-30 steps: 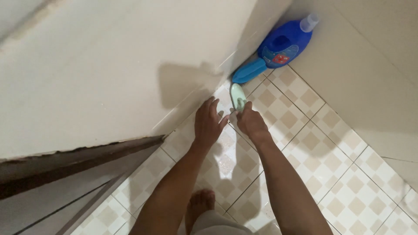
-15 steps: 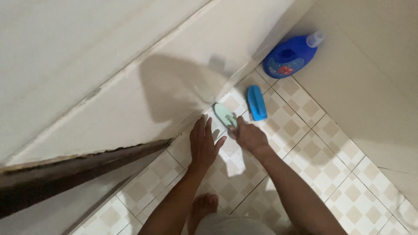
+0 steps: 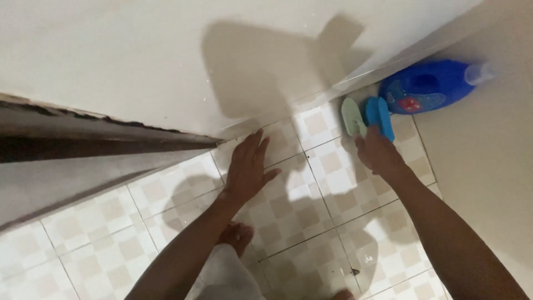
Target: Scrubbing bathroom floor tiles and grout using a small hand brush at a natural pace.
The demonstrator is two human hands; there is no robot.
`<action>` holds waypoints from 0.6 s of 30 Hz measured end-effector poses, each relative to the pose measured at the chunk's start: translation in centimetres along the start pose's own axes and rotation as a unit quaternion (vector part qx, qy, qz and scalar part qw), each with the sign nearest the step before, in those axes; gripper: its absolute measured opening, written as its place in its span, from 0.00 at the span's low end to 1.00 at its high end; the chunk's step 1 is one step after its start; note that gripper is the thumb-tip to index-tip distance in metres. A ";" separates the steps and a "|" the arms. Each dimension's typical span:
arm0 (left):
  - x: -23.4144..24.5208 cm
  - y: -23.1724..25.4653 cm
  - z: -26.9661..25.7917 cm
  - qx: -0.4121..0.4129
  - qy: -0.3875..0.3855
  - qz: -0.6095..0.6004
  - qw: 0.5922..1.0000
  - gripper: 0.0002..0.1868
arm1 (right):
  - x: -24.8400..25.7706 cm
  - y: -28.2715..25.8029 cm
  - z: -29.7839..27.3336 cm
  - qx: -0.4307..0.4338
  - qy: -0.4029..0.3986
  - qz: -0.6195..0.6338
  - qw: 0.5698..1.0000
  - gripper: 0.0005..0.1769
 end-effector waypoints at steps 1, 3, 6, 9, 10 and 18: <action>-0.4 -0.2 -0.2 0.013 -0.002 -0.006 1.000 0.45 | -0.5 -1.2 -0.9 0.004 -0.010 -0.009 1.000 0.31; -1.2 -0.7 0.1 0.032 -0.023 0.001 0.999 0.45 | -1.3 -4.1 -2.3 0.031 -0.068 -0.047 0.996 0.31; -2.2 -1.4 -1.0 0.041 -0.071 0.025 0.996 0.48 | -4.6 -5.8 -1.5 0.053 -0.109 -0.026 0.992 0.27; -2.0 -1.4 -3.1 0.045 -0.088 0.047 0.994 0.49 | -5.5 -9.9 -5.0 0.083 -0.170 -0.015 0.982 0.32; -2.2 -1.4 -3.7 0.055 -0.089 0.044 0.994 0.49 | -6.3 -10.0 -4.6 0.087 -0.178 -0.021 0.980 0.32; 1.9 0.0 -6.8 0.097 -0.113 0.030 0.988 0.48 | -4.9 -8.8 -3.1 0.113 -0.170 -0.060 0.977 0.27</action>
Point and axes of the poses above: each hand's wrist, its own z-axis towards the middle knuckle, its own x-axis out of the back of the hand, y = z × x, the point moved 6 cm from there along z, towards the middle knuckle, and after that the axes turned 10 degrees about -y, right-handed, at the moved point
